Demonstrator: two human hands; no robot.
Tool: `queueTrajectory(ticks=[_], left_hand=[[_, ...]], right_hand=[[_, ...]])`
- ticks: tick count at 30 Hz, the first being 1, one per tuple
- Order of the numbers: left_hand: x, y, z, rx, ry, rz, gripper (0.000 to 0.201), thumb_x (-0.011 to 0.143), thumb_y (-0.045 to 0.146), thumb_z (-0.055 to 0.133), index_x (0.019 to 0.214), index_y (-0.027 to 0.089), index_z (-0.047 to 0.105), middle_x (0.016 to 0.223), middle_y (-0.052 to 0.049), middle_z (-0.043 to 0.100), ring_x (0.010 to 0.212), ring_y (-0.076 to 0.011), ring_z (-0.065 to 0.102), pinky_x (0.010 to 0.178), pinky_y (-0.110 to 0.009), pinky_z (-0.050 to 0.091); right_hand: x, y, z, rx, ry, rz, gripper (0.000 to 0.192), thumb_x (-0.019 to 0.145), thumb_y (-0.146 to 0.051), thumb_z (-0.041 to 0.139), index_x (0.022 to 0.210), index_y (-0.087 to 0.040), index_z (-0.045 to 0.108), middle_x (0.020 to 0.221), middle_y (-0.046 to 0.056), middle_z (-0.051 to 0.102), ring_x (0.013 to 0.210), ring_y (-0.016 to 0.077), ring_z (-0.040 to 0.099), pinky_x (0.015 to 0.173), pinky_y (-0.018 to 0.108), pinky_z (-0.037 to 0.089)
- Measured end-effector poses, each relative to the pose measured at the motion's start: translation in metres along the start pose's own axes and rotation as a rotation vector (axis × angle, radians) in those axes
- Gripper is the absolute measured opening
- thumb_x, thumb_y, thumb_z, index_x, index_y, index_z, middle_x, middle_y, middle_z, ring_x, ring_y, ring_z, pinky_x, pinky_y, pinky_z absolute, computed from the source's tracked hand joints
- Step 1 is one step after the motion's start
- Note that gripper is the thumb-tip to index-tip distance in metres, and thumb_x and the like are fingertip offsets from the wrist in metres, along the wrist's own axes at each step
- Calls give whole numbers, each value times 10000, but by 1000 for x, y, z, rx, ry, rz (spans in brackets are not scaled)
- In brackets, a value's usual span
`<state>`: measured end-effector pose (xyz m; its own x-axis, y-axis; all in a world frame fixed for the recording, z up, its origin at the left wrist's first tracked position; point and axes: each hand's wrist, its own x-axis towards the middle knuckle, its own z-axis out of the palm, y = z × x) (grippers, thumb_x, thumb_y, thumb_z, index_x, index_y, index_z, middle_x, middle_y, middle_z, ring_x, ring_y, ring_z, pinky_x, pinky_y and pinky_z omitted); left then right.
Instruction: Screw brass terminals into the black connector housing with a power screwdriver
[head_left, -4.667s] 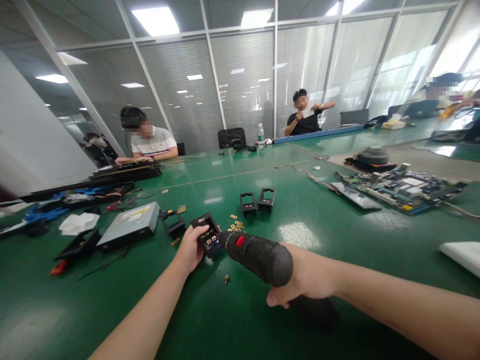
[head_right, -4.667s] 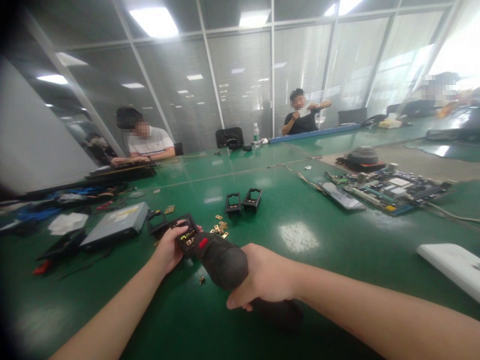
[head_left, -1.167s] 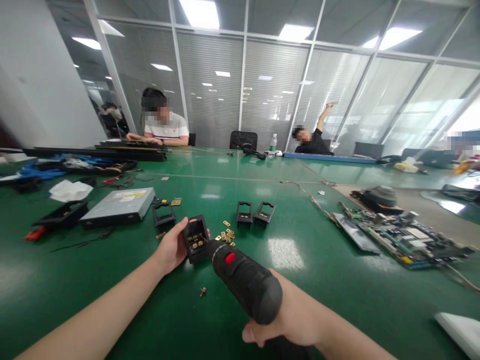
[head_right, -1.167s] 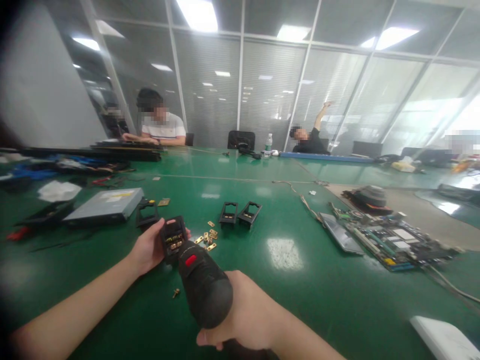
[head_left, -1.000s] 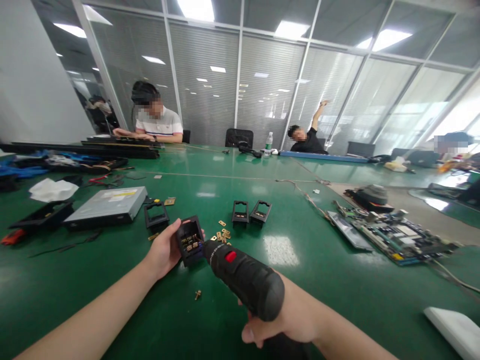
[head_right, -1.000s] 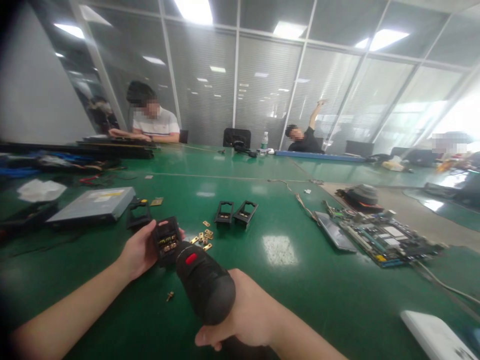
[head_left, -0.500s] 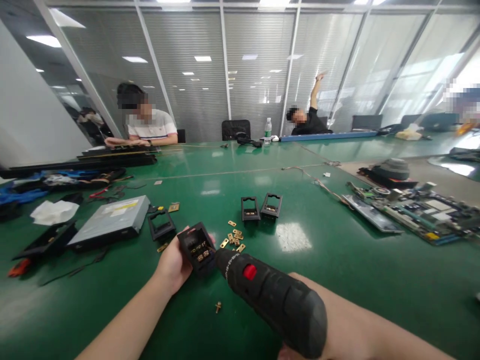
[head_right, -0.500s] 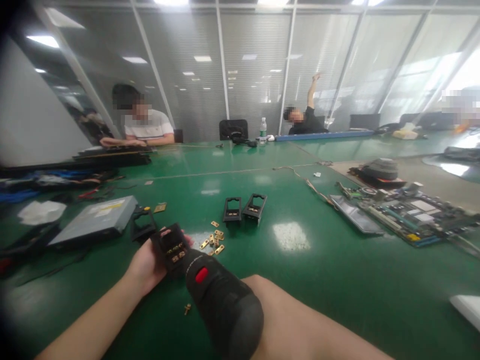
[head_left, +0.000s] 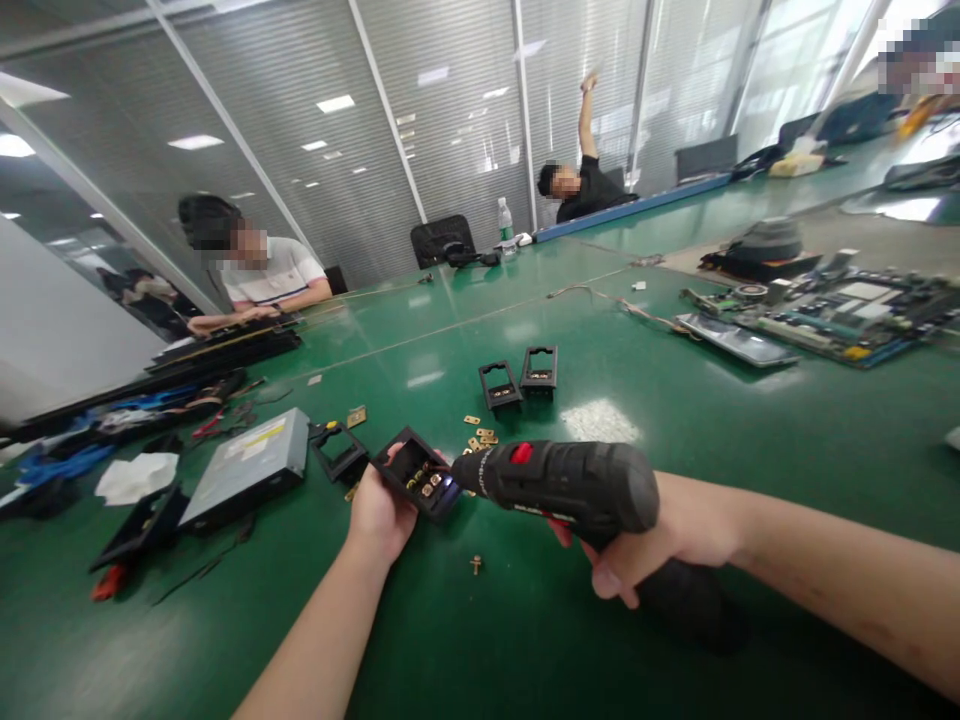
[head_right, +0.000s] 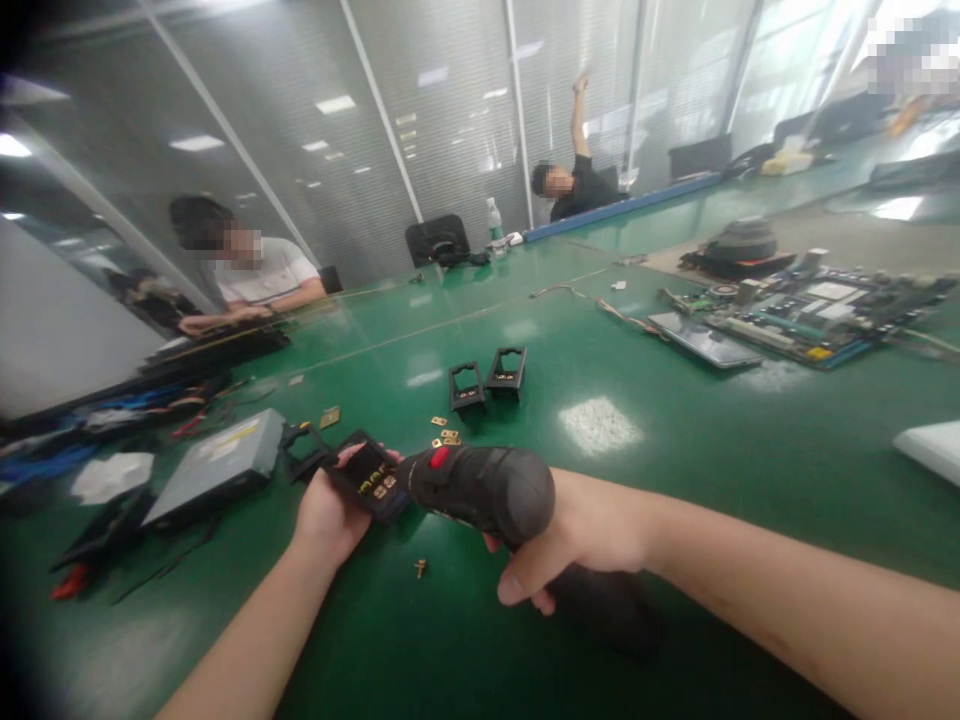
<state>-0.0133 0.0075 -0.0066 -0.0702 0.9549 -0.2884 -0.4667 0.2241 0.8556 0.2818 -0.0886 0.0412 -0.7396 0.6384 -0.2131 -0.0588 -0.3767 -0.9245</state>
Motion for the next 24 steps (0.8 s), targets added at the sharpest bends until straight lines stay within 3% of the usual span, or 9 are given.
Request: queueTrajectory(ticks=[6, 9, 16, 19, 22, 24], left_hand=[[0, -1, -1, -12, 3, 10, 211, 885, 243, 478, 924, 160, 668, 829, -84, 739, 774, -253, 722, 722, -394, 584], [-1, -1, -1, -13, -13, 20, 206, 875, 236, 478, 935, 160, 661, 826, -83, 738, 768, -251, 722, 721, -390, 583], [-2, -1, -1, 4, -21, 29, 181, 862, 221, 485, 939, 173, 641, 834, -86, 745, 764, -256, 726, 696, -383, 583], [-1, -1, -2, 4, 10, 37, 196, 868, 225, 496, 964, 171, 658, 827, -72, 738, 751, -244, 718, 695, -375, 582], [-2, 0, -1, 12, 6, 33, 223, 887, 238, 489, 975, 156, 677, 838, -86, 743, 764, -243, 718, 704, -368, 582], [-3, 2, -1, 39, -23, 9, 253, 910, 263, 473, 965, 139, 686, 871, -118, 754, 798, -257, 725, 717, -374, 585]], right_hand=[[-2, -9, 11, 7, -45, -70, 764, 675, -68, 828, 1356, -152, 491, 709, -22, 626, 529, 114, 604, 465, 146, 503], [-2, -10, 12, -4, -58, -67, 716, 681, -62, 813, 1325, -148, 511, 699, -21, 632, 532, 123, 616, 467, 149, 502], [0, -3, 6, -31, -4, -27, 429, 639, -135, 838, 970, -95, 568, 693, 5, 619, 539, 141, 629, 480, 165, 498], [0, -4, 8, -30, -18, -49, 516, 650, -125, 830, 1095, -110, 570, 690, -15, 614, 542, 144, 630, 480, 172, 500], [-2, -7, 12, -53, -42, -57, 731, 666, -110, 829, 1326, -136, 517, 677, -21, 621, 537, 141, 620, 484, 171, 492], [-3, -6, 14, -126, -44, -36, 725, 683, -129, 831, 1344, -117, 532, 672, -2, 628, 530, 131, 602, 491, 169, 481]])
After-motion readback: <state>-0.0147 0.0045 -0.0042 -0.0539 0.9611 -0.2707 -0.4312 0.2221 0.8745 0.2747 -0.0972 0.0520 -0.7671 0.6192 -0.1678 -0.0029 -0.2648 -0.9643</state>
